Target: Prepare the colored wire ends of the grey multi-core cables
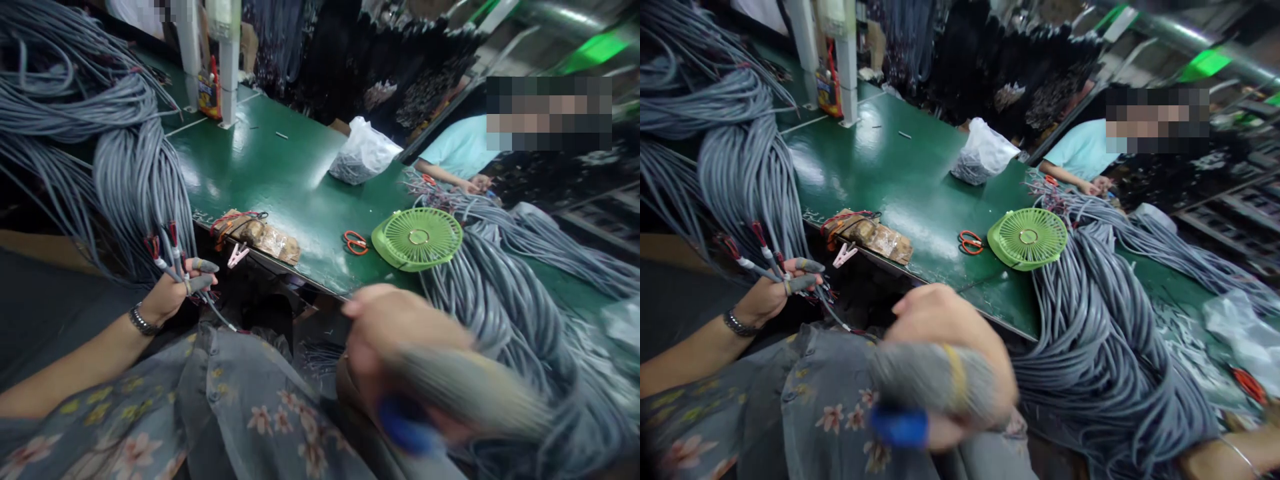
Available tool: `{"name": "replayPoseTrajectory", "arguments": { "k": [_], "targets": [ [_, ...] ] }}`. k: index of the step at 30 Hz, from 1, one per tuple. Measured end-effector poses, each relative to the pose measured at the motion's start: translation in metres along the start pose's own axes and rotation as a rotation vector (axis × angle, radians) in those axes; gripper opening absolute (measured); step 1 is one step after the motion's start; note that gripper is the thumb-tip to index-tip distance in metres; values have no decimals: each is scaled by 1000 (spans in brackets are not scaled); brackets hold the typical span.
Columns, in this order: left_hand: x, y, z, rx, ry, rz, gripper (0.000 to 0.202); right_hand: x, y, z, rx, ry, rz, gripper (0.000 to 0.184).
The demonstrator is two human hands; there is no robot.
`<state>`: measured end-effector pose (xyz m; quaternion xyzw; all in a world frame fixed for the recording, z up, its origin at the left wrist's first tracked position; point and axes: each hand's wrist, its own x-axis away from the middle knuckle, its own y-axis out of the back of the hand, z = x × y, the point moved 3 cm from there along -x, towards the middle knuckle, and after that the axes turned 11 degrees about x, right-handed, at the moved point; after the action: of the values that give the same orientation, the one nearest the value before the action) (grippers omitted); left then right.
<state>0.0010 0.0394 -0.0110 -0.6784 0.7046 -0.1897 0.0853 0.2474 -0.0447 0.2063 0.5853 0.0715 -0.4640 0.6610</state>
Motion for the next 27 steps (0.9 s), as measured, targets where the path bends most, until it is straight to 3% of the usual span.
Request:
{"name": "replayPoseTrajectory", "arguments": {
  "k": [1,3,7,10,15,18,21,23,25,27],
  "targets": [
    [2,-1,-1,-16,-7,35,45,-2,-18,-9,-21,8,5,29],
    [8,-6,-2,-61,-31,98,44,2,-58,-28,-104,-111,-30,13],
    [19,-23,-5,-145,-99,226,38,26,-140,-56,-224,-282,126,25],
    [23,-33,-5,-232,-242,291,28,32,-172,-65,-235,-279,195,21],
    [24,-32,-1,-349,-357,322,24,24,-182,-60,-261,-140,206,19],
    [28,-27,-4,-335,-372,331,20,25,-183,-58,-275,-151,160,18],
    [36,-19,-6,-224,-329,333,30,32,-182,-61,-267,-207,46,15],
    [40,-9,-6,-131,-271,224,30,38,-180,-66,-284,-253,-28,14],
    [44,5,-7,5,-257,13,27,45,-177,-73,-309,-303,-83,13],
    [47,21,-11,199,-326,-212,31,53,-174,-83,-317,-362,-125,12]
  ]
}}
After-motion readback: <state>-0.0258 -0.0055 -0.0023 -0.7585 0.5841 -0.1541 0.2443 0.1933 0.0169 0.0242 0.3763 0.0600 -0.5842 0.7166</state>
